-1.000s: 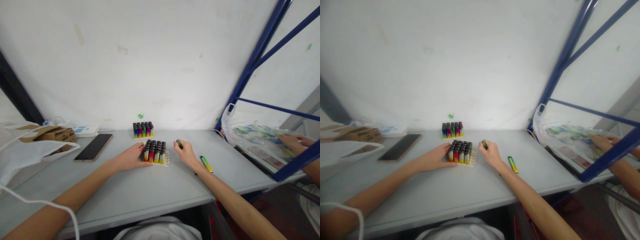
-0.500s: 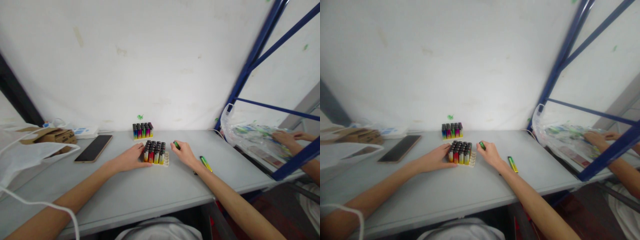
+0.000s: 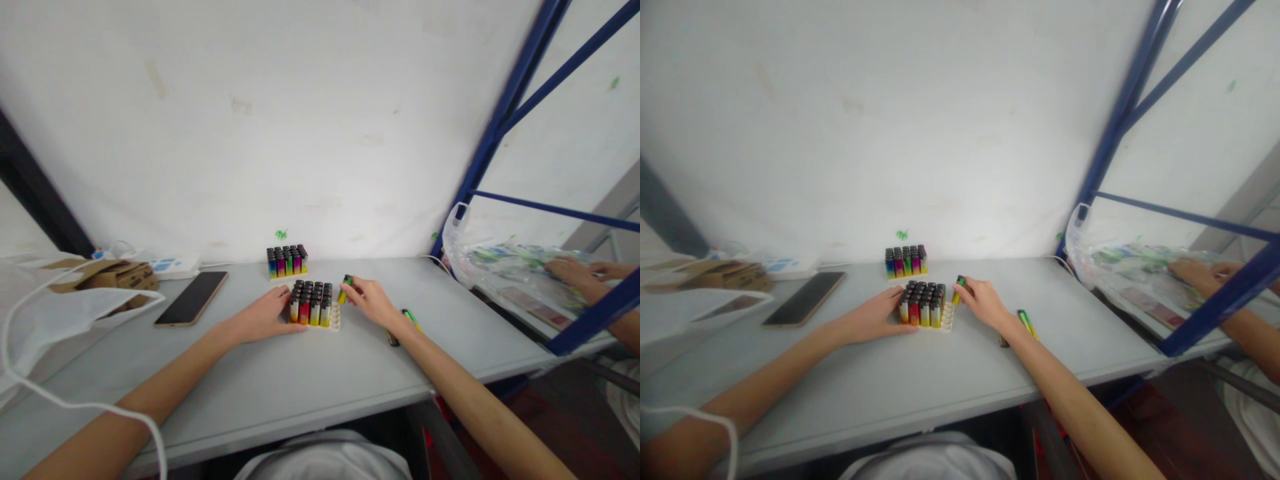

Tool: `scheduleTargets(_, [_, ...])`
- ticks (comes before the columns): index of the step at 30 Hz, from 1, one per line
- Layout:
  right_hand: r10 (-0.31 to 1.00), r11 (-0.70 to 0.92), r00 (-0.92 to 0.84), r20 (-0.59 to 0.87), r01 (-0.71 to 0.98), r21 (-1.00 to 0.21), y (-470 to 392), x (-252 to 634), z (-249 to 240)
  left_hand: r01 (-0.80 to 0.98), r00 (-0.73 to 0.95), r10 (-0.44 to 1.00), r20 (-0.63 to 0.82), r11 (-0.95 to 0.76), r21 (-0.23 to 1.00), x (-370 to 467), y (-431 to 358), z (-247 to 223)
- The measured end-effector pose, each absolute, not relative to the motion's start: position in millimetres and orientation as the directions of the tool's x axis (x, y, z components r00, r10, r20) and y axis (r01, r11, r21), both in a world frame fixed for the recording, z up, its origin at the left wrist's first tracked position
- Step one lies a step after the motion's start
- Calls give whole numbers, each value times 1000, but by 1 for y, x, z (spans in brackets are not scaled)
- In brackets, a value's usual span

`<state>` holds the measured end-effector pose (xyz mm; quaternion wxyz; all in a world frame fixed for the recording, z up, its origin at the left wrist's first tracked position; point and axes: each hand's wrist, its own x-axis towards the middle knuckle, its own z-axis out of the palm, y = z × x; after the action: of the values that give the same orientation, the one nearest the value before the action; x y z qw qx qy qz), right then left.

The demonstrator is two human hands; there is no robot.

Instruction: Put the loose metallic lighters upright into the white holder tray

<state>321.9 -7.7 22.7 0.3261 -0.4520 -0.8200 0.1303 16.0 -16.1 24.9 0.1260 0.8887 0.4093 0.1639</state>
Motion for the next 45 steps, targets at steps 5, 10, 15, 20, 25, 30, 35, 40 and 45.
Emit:
scheduleTargets(5, [786, 618, -506, 356, 631, -469, -4, 317, 17, 681, 609, 768, 199, -634, 366, 16, -15, 23])
scheduleTargets(10, [751, 660, -554, 360, 656, -367, -2, 313, 15, 685, 613, 767, 191, -636, 355, 16, -14, 23])
scheduleTargets(15, [766, 640, -565, 305, 631, -439, 4, 344, 27, 703, 609, 775, 168, -626, 338, 15, -14, 23])
scheduleTargets(20, [894, 445, -372, 251, 810, -382, 3, 401, 47, 690, 615, 768, 177, -633, 350, 13, -11, 18])
scheduleTargets(25, [932, 355, -298, 205, 864, -357, -36, 430, 56, 697, 610, 773, 174, -628, 345, 13, -10, 18])
scheduleTargets(30, [953, 273, -236, 190, 940, -204, -77, 400, 31, 706, 600, 782, 167, -616, 350, 14, -11, 20])
scheduleTargets(35, [926, 357, -338, 166, 929, -97, -74, 371, 16, 691, 606, 772, 194, -631, 351, 14, -11, 20])
scheduleTargets(40, [866, 494, -410, 287, 792, -359, -45, 376, 34, 695, 600, 777, 190, -624, 357, 15, -12, 20])
scheduleTargets(45, [848, 516, -348, 400, 715, -472, -9, 380, 52, 702, 612, 770, 179, -633, 325, 16, -12, 20])
